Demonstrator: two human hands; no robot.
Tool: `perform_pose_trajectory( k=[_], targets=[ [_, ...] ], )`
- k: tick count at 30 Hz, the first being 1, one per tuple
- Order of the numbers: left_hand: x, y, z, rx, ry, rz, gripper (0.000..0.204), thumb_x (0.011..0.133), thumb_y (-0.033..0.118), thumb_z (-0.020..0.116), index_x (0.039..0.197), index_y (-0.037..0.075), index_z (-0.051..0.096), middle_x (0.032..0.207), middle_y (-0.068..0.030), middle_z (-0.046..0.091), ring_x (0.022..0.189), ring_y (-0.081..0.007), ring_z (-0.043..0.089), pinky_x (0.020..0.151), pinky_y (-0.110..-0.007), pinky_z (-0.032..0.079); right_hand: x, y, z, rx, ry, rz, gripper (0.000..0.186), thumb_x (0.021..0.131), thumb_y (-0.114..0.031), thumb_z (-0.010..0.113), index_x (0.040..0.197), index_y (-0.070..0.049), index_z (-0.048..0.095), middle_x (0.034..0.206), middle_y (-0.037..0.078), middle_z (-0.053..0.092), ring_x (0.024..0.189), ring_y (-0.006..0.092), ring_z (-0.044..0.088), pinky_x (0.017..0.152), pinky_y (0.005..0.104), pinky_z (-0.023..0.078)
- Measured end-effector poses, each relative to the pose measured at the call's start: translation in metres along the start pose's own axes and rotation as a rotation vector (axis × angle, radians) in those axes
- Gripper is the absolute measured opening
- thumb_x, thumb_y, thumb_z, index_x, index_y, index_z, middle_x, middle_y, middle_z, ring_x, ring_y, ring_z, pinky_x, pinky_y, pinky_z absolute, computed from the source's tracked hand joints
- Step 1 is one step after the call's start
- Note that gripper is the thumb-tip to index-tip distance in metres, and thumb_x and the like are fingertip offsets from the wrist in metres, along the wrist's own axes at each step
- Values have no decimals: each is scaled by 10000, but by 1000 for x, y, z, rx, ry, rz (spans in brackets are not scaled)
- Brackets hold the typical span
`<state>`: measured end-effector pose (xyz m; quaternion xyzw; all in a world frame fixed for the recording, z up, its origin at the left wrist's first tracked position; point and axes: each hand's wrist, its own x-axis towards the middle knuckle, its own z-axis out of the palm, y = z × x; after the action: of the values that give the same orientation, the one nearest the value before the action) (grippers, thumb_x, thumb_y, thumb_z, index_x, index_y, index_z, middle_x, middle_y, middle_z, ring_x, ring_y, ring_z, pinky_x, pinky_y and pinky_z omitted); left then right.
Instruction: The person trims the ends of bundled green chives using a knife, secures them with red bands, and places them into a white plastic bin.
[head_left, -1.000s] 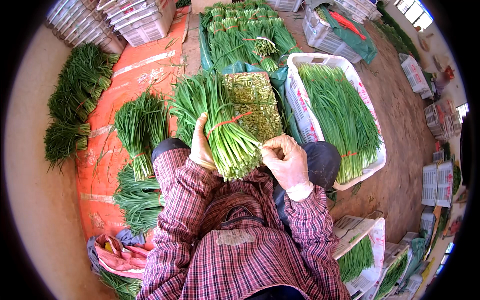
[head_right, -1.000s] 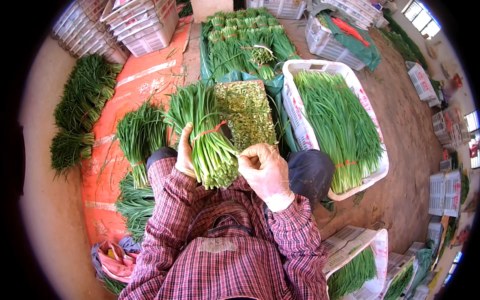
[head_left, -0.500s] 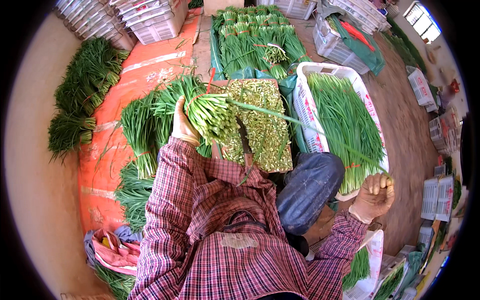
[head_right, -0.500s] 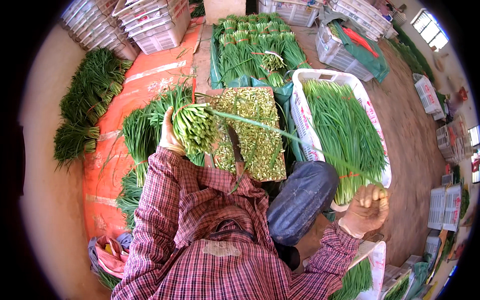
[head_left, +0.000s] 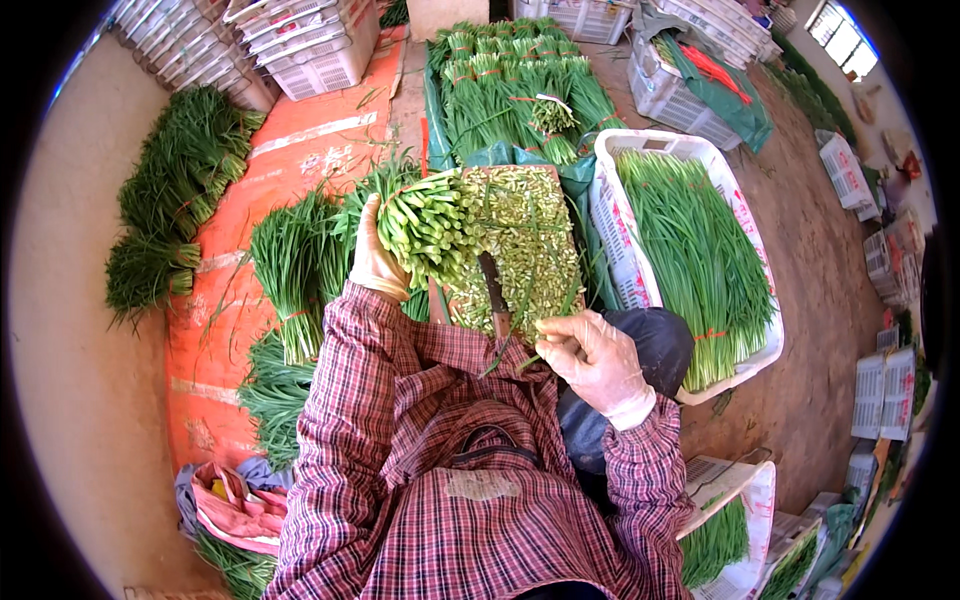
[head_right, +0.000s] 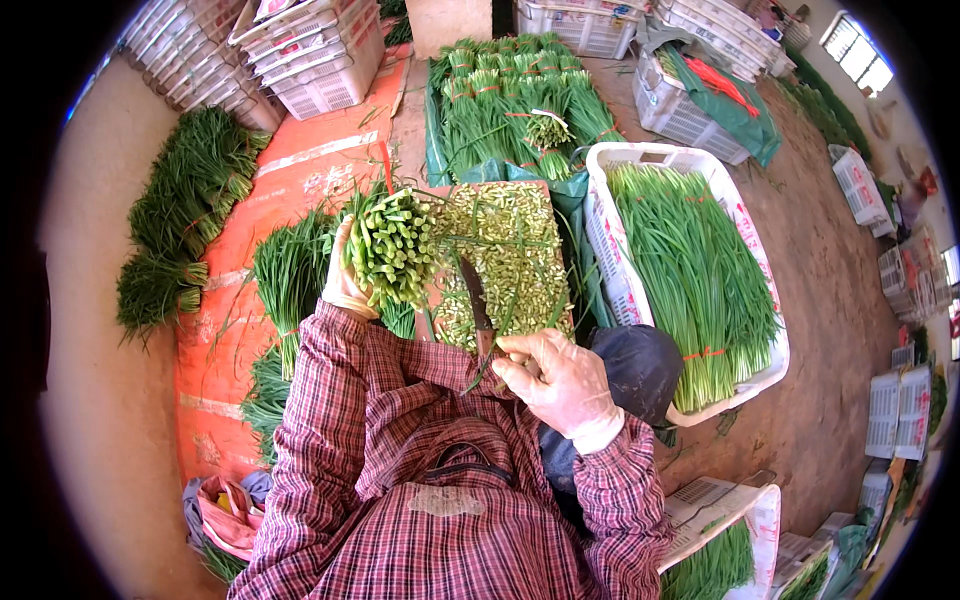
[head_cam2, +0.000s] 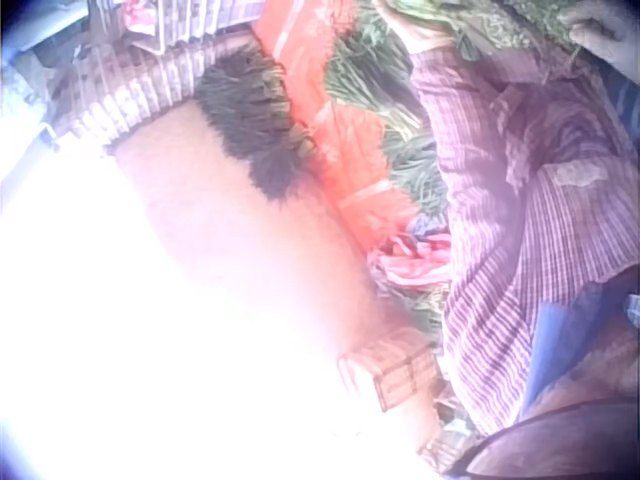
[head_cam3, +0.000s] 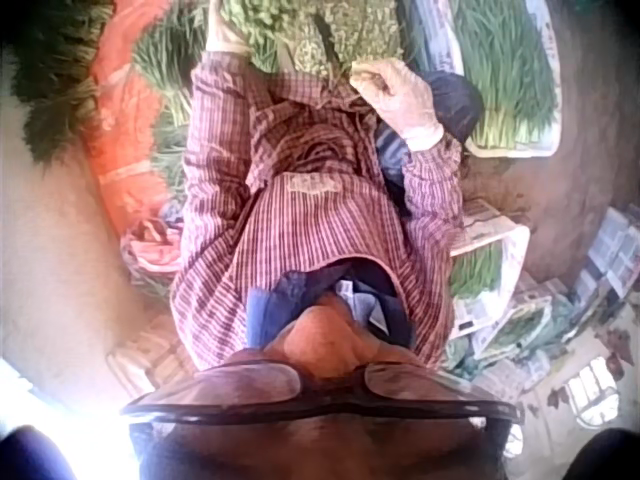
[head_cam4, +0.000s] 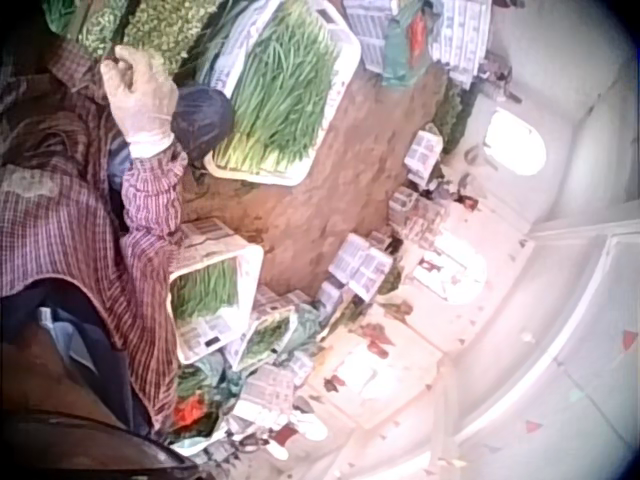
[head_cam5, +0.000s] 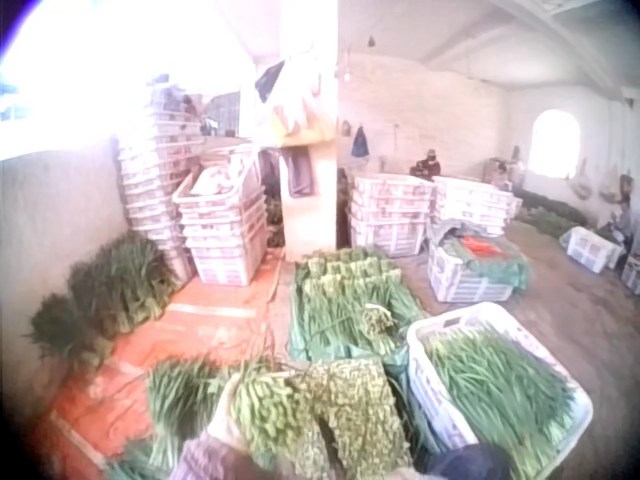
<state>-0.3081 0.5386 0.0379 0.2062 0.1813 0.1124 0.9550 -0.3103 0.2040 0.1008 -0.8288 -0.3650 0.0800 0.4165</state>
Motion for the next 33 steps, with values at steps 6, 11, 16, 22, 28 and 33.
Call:
perform_pose_trajectory(
  k=[6,11,16,22,28,33],
  targets=[
    [-25,-2,27,-27,-164,-158,538,1057,472,416,1381,74,576,1366,-165,624,1239,-340,600,1089,-512,464,53,-30,9,-160,272,-224,315,850,-227,778,1142,-135,704,987,67,710,800,257,711,696,369,572],
    [-16,-6,23,-155,-219,-243,560,1017,521,487,1315,65,617,1273,-179,676,1161,-373,648,1045,-547,494,67,-25,22,-240,385,-353,262,840,-196,765,1092,-139,719,970,51,703,791,263,706,691,375,571],
    [-22,-10,25,-87,-199,-247,594,1006,551,487,1316,62,619,1278,-177,675,1172,-366,643,1056,-545,484,69,-28,21,-222,378,-334,139,807,-138,776,928,-120,710,967,61,707,795,275,712,692,380,566],
    [-22,-19,31,-82,-125,-297,630,993,578,492,1323,58,626,1295,-183,668,1180,-377,634,1066,-549,468,67,-19,34,5,491,-312,115,802,-85,755,899,-103,696,926,59,680,768,233,689,665,347,552],
    [-15,-20,28,-233,-210,-404,667,968,614,516,1306,52,634,1288,-181,672,1171,-387,635,1075,-558,455,54,-16,31,197,426,-229,150,817,2,734,929,-81,679,919,43,646,781,147,637,663,273,517],
    [-10,-21,29,-19,-49,-204,712,959,619,528,1322,12,605,1276,-203,671,1146,-392,650,1052,-549,483,21,-1,12,257,334,-238,117,883,-3,718,965,-79,682,914,48,685,823,167,658,711,288,544]
  ],
)
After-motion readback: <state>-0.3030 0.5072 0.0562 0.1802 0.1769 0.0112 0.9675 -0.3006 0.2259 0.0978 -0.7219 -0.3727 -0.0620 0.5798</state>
